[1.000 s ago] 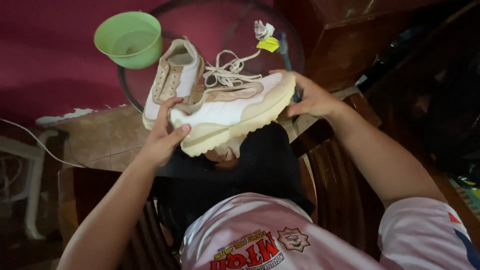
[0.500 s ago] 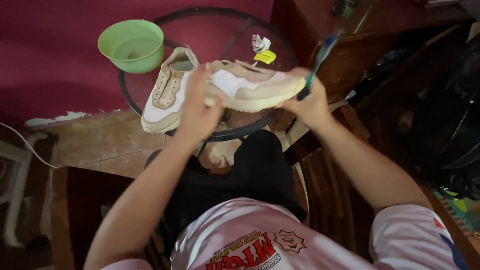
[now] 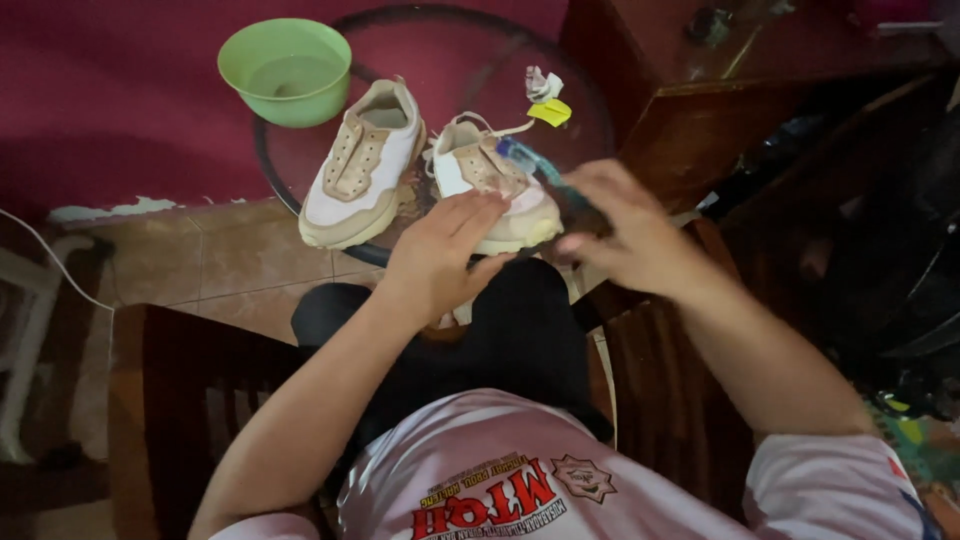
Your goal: The person scrubs a white sneaker with a toothbrush, focusing on the sole, sides, and upper surfaces. The shoe is rotated to access different areas while the other shoe remains on the table.
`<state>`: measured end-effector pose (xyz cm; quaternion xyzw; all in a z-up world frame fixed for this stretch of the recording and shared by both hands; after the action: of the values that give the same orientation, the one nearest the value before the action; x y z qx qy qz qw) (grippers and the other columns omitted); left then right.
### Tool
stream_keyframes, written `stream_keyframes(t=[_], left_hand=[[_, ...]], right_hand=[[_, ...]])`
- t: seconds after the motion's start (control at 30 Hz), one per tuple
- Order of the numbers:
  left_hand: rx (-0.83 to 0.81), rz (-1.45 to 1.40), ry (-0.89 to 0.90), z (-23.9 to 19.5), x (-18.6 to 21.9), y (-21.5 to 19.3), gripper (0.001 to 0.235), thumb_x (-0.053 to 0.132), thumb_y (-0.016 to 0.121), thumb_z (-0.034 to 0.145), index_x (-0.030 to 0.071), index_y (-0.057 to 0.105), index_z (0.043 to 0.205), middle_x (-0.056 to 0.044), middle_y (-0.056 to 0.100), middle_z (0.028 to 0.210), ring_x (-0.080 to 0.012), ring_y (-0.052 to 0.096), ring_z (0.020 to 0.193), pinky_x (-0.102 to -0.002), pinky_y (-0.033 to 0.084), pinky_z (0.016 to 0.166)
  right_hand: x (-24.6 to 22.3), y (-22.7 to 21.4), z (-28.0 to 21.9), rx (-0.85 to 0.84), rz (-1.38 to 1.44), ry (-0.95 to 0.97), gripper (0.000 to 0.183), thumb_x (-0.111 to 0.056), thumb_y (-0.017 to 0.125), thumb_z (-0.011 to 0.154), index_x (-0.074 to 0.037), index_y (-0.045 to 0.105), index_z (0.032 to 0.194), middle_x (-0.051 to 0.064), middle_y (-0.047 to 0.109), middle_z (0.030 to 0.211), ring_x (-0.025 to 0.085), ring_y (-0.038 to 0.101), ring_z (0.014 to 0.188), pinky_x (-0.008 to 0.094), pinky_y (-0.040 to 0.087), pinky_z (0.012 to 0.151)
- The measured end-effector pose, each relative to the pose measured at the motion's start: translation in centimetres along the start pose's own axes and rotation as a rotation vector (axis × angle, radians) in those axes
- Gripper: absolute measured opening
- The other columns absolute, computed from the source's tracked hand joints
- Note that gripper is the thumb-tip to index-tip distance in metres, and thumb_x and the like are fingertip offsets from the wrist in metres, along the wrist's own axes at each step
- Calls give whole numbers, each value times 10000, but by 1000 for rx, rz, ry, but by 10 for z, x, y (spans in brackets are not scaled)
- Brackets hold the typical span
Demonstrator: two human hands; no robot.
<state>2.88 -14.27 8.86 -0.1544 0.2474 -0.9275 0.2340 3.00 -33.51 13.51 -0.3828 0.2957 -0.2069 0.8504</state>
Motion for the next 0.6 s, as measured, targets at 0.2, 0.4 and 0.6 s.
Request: stream_keyframes(t=[0.2, 0.4, 0.6], left_hand=[[-94, -43, 59, -4, -6, -3, 611, 337, 805, 829, 105, 617, 1362, -103, 689, 1237, -339, 638, 1207, -418, 584, 986], [-90, -87, 124, -14, 4, -19, 568, 241, 837, 812, 25, 644, 1301, -164, 698, 1137, -383, 662, 1136, -436, 567, 1020], [-93, -188, 161, -27, -3, -32, 555, 195, 787, 853, -5, 605, 1338, -172, 684, 1227, -390, 663, 1140, -456, 525, 1085]], right_hand=[[-72, -32, 5, -169, -431, -67, 164, -185, 685, 1012, -67, 774, 1083, 113, 690, 770, 307, 657, 632, 391, 525, 547], [-77, -36, -7, -123, -612, -235, 155, -159, 703, 965, -182, 777, 1099, 71, 656, 783, 255, 634, 677, 361, 490, 610], [-45, -37, -12, -39, -208, -123, 179, -149, 695, 991, -127, 787, 1143, 52, 716, 834, 242, 657, 684, 337, 517, 598]])
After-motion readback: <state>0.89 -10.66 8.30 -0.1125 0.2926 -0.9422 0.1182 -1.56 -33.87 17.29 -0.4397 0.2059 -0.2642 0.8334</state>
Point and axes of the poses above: each hand's wrist, its own z-axis towards the middle knuckle, its own y-axis out of the palm, x = y × z, the point moved 8 cm from there along z, towards the middle knuckle
